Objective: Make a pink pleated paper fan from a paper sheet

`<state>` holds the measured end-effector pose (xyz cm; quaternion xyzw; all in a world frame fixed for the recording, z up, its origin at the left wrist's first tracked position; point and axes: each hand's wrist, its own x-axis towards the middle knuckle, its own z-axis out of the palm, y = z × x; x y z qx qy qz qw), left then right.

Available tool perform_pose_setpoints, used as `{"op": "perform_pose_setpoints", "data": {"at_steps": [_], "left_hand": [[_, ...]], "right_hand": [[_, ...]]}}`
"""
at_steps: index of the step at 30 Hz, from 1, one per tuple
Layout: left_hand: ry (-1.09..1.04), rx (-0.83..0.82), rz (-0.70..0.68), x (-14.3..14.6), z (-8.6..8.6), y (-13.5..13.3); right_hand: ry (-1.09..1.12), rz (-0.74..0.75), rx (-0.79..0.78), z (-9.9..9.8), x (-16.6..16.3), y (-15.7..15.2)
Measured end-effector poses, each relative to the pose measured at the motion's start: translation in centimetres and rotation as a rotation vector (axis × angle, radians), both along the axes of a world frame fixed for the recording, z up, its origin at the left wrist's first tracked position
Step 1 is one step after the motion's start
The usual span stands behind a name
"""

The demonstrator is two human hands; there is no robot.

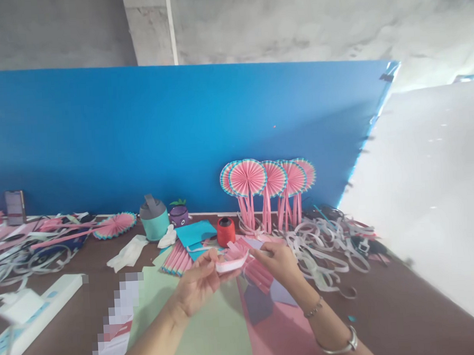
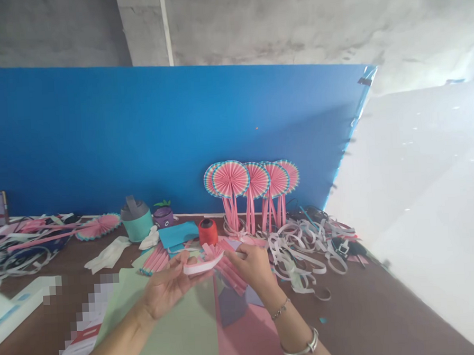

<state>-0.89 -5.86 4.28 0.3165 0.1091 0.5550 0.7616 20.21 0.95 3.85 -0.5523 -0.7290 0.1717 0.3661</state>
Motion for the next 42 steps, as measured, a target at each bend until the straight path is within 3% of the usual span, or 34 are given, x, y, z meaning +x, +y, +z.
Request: {"op": "perform_pose_setpoints", "data": {"at_steps": [7, 14, 23, 29, 34, 38, 42], "left_hand": [[0.019, -0.041, 0.017, 0.1, -0.3, 0.0], [-0.054, -0.128, 0.193, -1.2, -1.5, 2.0], [0.155, 0.135, 0.347, 1.0, -1.8, 0.8], [0.369, 0.294, 0.291, 1.1, -2.3, 0.1], [0.514, 0.146, 0.410, 1.7, -2.2, -0.1], [0.496, 0.081, 0.478, 1.7, -2.7, 0.6], [0.384, 0.062, 0.437, 1.5, -2.8, 1.2]], "right_hand": [[0.082, 0.029, -0.043, 0.3, -0.3, -0.4], [0.244, -0.008, -0.076, -0.6, -0.1, 0.2], [0.231, -0.037, -0.038, -1.6, -0.7, 0.0], [0.254, -0.072, -0.063, -1.4, -1.2, -0.4], [0.266, -0.060, -0.024, -1.7, -1.4, -0.3], [0.241, -0.038, -0.024, -1.8, -1.4, -0.5], [0.194, 0.016, -0.042, -1.7, -1.5, -0.9]]}}
